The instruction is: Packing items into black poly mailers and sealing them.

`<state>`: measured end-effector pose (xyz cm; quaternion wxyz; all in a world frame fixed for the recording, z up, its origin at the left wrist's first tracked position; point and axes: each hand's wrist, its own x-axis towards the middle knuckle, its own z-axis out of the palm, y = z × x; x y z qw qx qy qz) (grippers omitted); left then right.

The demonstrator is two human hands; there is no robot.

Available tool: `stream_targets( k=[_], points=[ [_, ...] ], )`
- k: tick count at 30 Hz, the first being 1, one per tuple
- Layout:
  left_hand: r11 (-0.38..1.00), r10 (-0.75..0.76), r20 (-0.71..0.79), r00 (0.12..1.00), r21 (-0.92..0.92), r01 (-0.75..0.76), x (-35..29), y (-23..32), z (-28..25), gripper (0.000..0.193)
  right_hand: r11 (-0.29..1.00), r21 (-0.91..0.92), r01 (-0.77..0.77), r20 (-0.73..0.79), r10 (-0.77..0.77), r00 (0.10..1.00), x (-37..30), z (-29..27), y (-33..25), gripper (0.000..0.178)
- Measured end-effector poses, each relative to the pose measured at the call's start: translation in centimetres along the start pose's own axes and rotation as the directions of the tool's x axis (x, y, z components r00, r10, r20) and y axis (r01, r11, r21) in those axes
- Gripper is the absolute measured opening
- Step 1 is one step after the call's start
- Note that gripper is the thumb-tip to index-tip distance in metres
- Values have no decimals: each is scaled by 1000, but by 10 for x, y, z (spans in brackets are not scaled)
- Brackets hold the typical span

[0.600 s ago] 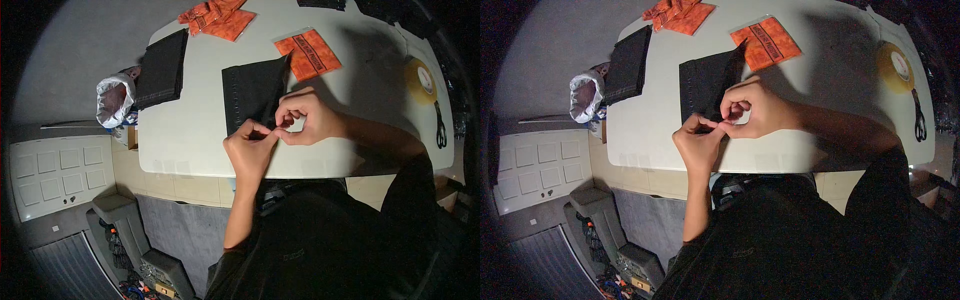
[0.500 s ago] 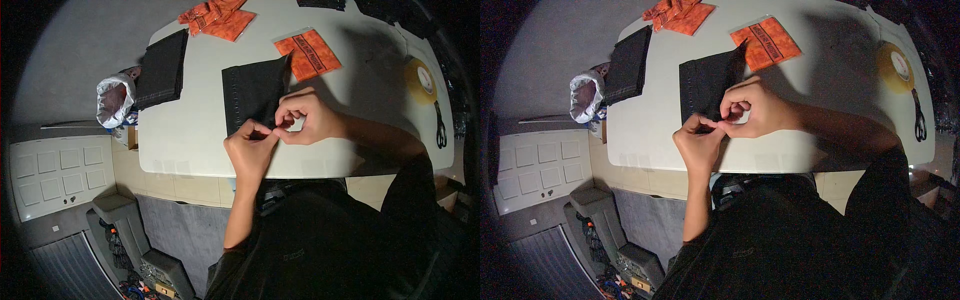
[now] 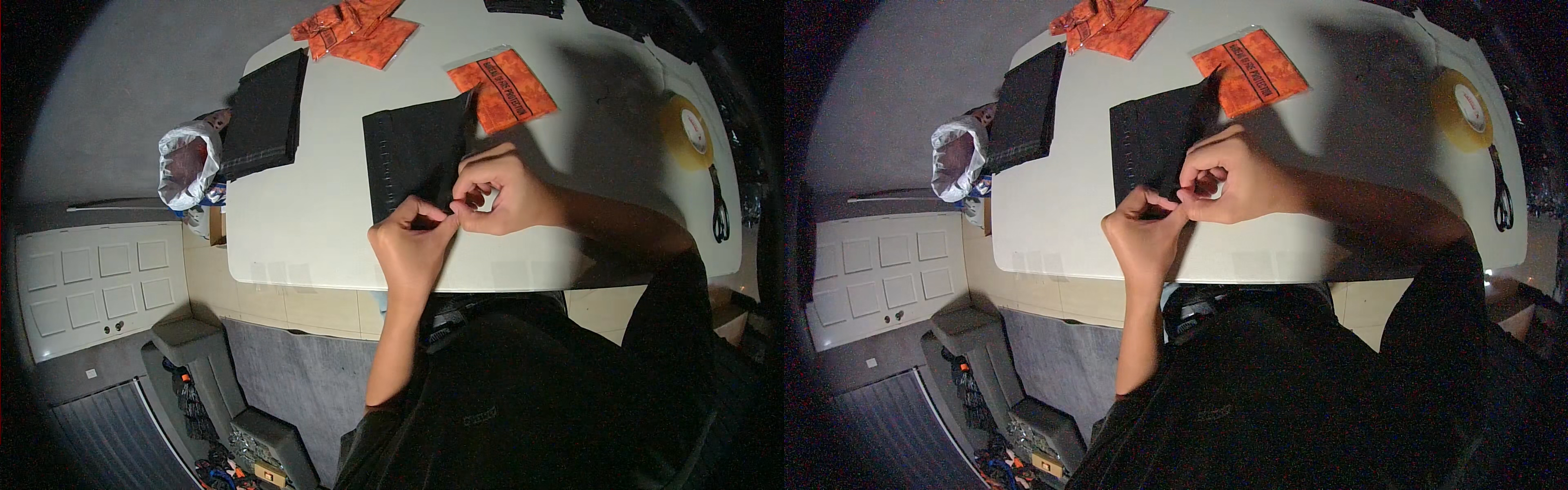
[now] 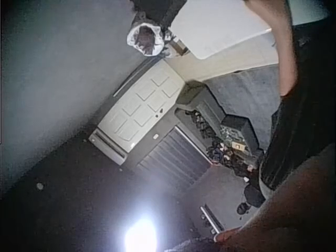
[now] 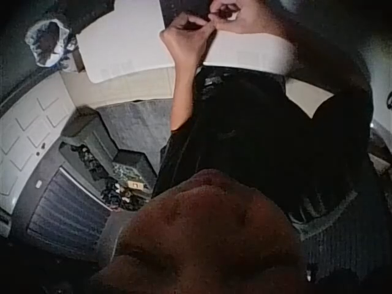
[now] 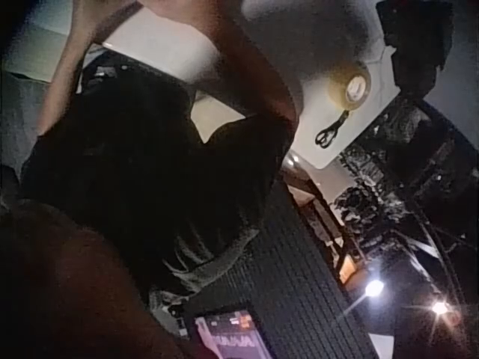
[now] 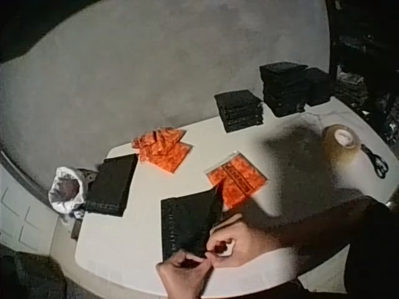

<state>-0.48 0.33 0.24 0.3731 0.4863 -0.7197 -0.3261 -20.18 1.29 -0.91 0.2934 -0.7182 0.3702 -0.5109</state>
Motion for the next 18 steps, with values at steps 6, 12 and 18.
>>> stream_targets(
  k=[6,12,18],
  points=[
    [1000,10,2,1000,-1,-10,-1,1,-1,19,999,-10,31,24,-31,999,2,-3,-5,20],
    [1000,10,3,1000,6,-10,-1,0,1,20,996,-49,73,-13,-73,997,1,-1,-1,27],
    [1000,26,-5,1000,6,-25,-3,0,1,19,994,-73,82,-41,-85,996,0,1,0,28]
  ],
)
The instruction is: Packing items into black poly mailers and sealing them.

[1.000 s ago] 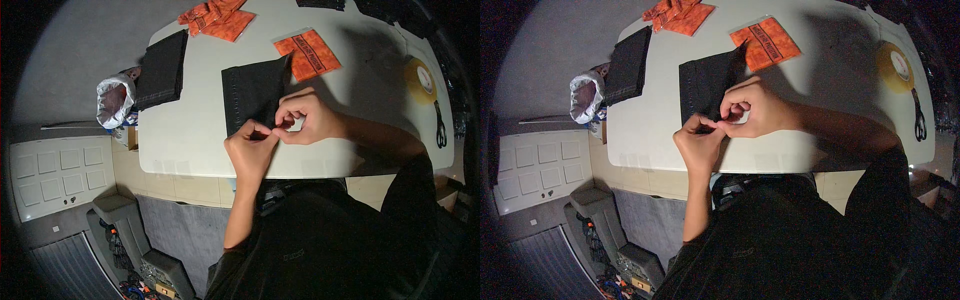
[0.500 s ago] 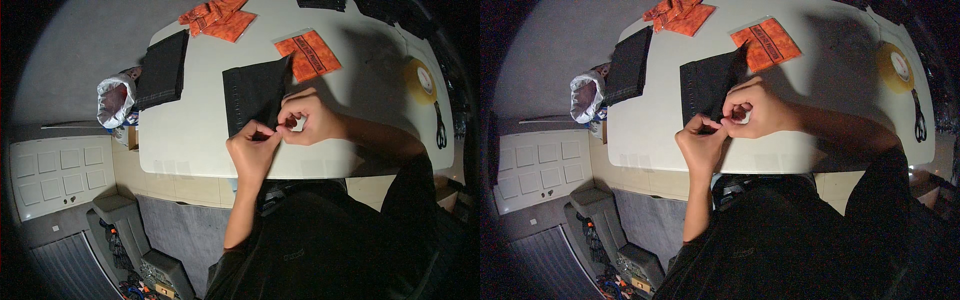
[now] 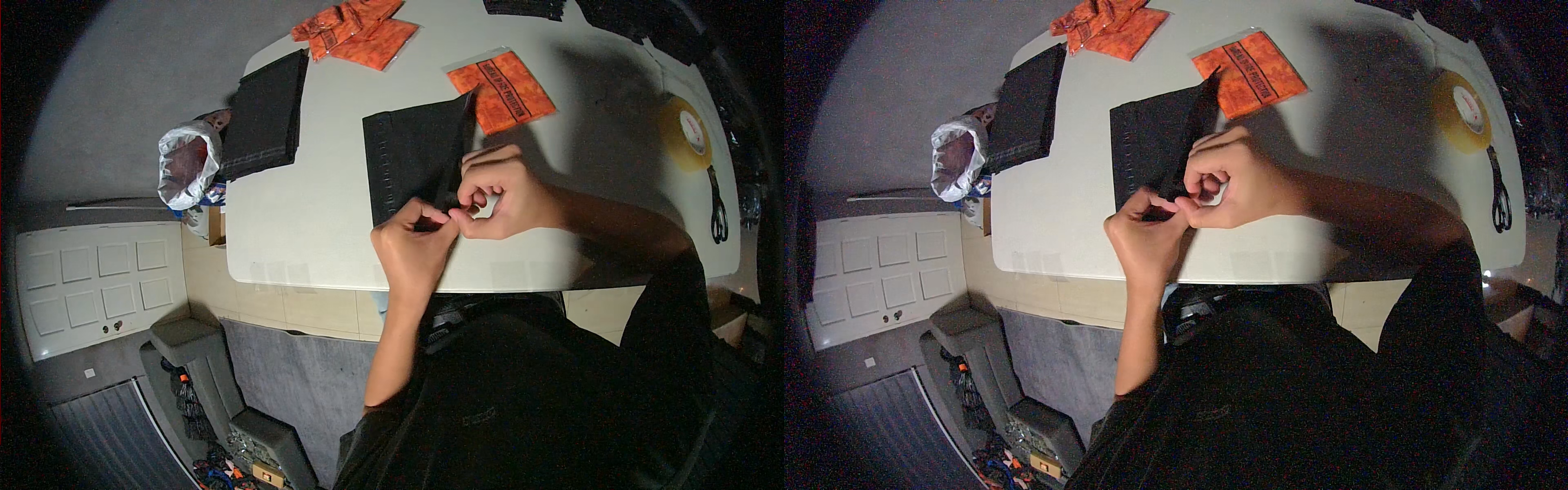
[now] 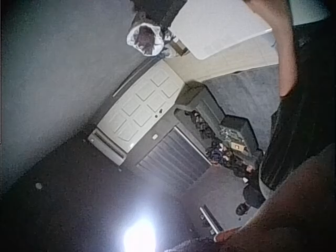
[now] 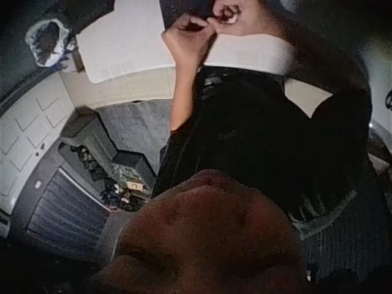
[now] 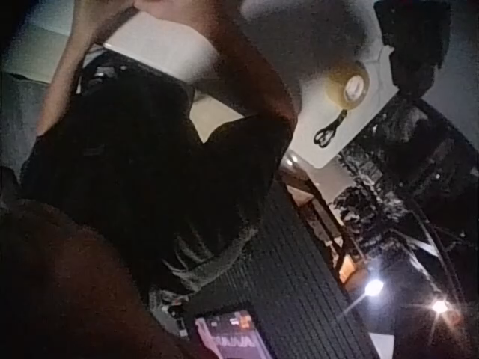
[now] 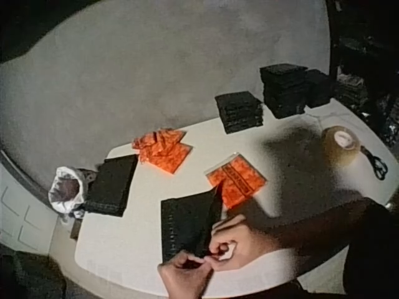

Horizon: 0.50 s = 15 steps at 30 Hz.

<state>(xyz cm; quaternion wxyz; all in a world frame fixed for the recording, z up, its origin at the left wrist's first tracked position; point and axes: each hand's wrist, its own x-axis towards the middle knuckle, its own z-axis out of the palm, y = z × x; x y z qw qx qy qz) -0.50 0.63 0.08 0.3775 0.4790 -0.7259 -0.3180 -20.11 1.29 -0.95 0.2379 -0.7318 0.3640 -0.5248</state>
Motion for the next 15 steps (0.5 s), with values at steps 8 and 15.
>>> stream_targets(
  k=[8,15],
  points=[
    [997,34,8,999,73,-34,-2,10,3,18,995,-88,49,-44,-53,998,2,-2,-5,27],
    [988,121,-11,993,97,-119,-3,8,5,26,993,-88,84,-33,-87,996,3,-5,-8,28]
  ],
)
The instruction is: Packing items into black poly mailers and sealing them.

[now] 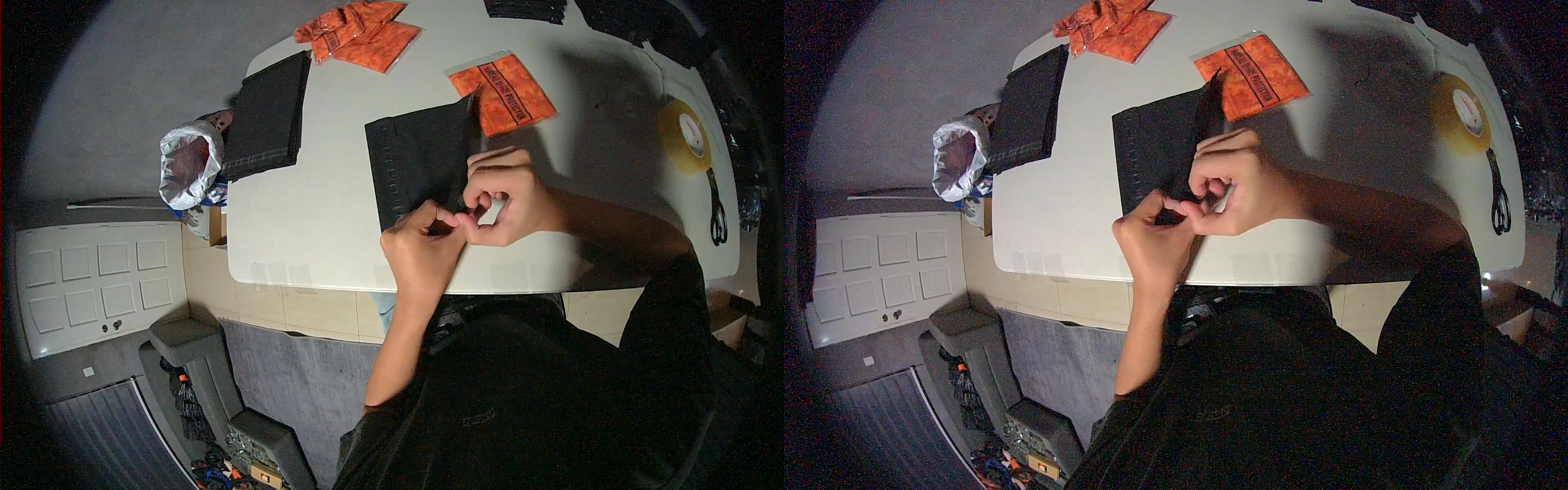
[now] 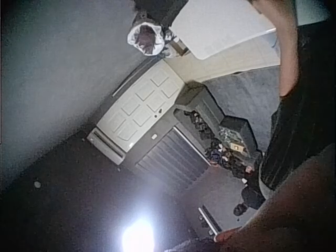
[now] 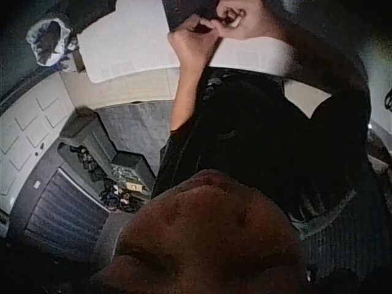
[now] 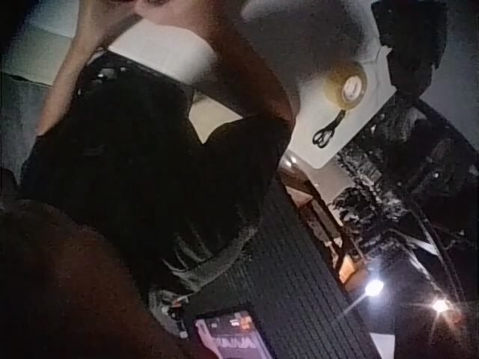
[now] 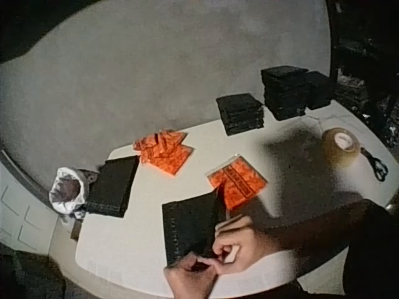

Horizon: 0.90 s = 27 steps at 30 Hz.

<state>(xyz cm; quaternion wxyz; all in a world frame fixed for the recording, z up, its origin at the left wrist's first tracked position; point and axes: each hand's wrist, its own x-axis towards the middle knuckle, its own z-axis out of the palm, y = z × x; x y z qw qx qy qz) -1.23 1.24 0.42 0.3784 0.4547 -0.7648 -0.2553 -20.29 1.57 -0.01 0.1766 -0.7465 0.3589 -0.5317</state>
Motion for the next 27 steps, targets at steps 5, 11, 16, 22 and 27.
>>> stream_targets(
  k=[5,11,16,22,27],
  points=[
    [999,-45,25,999,15,44,1,3,-3,19,996,28,85,14,-86,996,-1,0,5,36],
    [999,-34,14,999,-6,34,1,1,-3,20,995,19,98,-5,-98,995,0,2,5,37],
    [999,-44,25,999,-14,45,1,2,-1,19,998,22,64,4,-64,998,-2,2,6,37],
    [1000,-7,9,1000,5,7,-1,1,1,20,998,2,66,13,-66,998,-3,2,8,38],
    [991,129,-36,991,33,-128,-1,-1,3,21,999,-27,27,-4,-27,1000,0,1,2,38]
  ],
)
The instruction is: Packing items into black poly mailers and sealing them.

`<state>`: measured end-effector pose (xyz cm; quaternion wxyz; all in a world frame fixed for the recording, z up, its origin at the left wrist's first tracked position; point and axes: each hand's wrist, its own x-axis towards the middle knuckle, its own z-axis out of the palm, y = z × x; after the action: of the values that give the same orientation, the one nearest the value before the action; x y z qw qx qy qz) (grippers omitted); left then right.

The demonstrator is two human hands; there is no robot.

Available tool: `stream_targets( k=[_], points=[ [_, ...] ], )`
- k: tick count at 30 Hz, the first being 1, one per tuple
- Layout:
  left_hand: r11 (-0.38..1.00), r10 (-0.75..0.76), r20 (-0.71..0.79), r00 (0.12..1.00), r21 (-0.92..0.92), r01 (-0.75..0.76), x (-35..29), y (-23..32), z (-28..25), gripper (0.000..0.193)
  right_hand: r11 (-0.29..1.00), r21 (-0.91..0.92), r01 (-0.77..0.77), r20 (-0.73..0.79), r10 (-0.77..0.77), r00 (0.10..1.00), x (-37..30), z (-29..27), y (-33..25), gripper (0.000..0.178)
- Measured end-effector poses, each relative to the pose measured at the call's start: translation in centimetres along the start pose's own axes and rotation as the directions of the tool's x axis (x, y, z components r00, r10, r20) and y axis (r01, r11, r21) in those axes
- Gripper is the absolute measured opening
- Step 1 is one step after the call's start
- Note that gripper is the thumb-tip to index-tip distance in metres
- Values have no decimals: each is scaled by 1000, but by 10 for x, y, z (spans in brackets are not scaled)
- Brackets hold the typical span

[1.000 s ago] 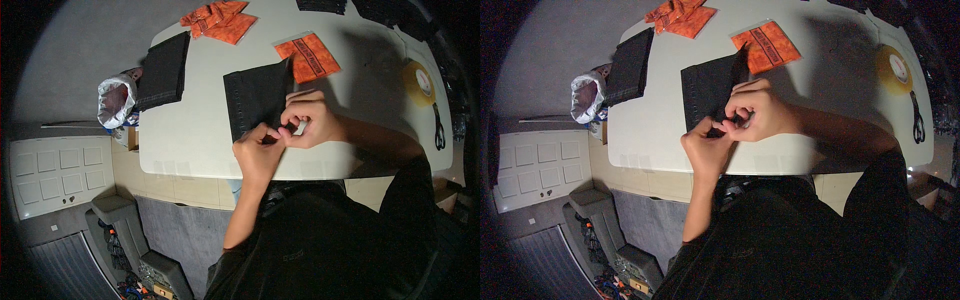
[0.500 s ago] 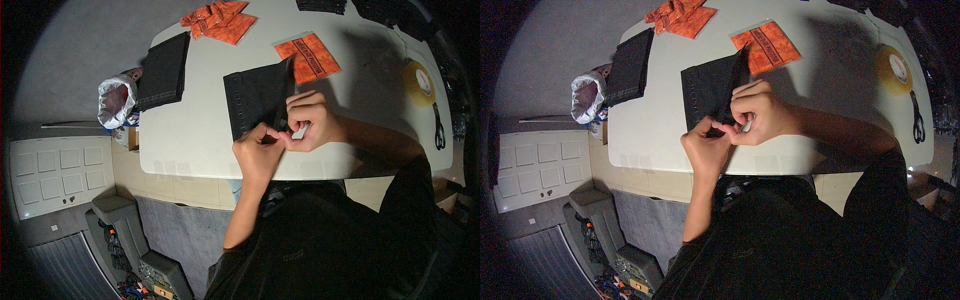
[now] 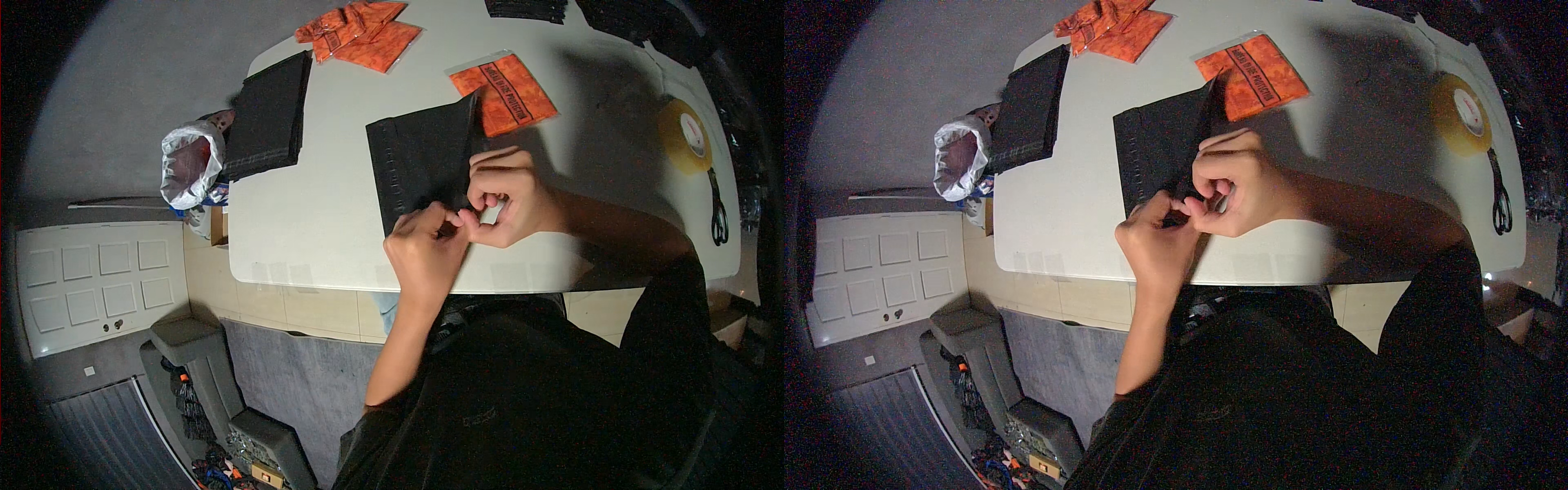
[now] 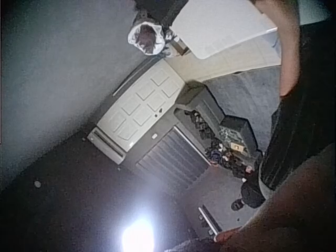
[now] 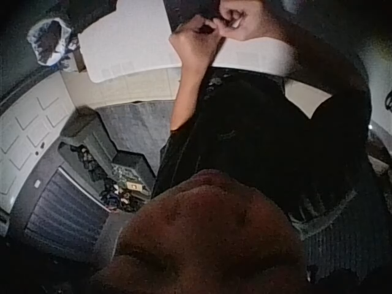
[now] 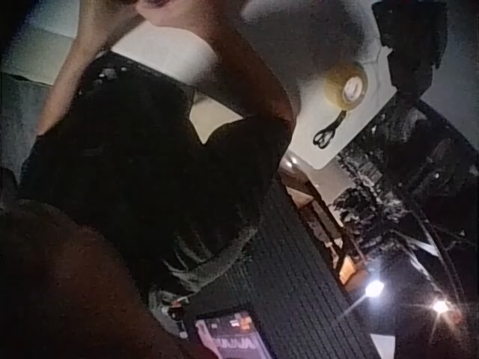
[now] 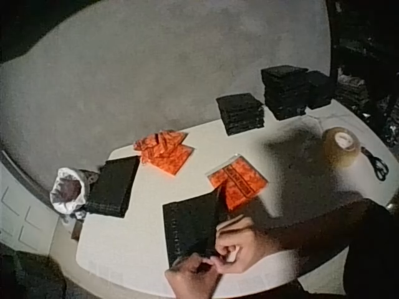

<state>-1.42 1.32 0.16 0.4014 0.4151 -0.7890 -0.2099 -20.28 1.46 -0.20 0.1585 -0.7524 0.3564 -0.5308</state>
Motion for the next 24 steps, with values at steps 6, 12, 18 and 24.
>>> stream_targets(
  k=[6,12,18,24],
  points=[
    [985,93,-9,996,145,-90,0,-1,2,22,998,-65,22,-11,-22,1000,0,0,1,24],
    [979,136,24,990,149,-138,2,0,-5,23,994,-75,77,-34,-80,996,0,2,1,20],
    [977,-57,198,978,-188,95,12,1,-38,15,998,-64,25,-68,-29,997,-1,2,2,19],
    [952,-118,210,971,-253,170,15,2,-33,15,999,32,43,-40,-41,998,-4,3,3,15]
  ],
)
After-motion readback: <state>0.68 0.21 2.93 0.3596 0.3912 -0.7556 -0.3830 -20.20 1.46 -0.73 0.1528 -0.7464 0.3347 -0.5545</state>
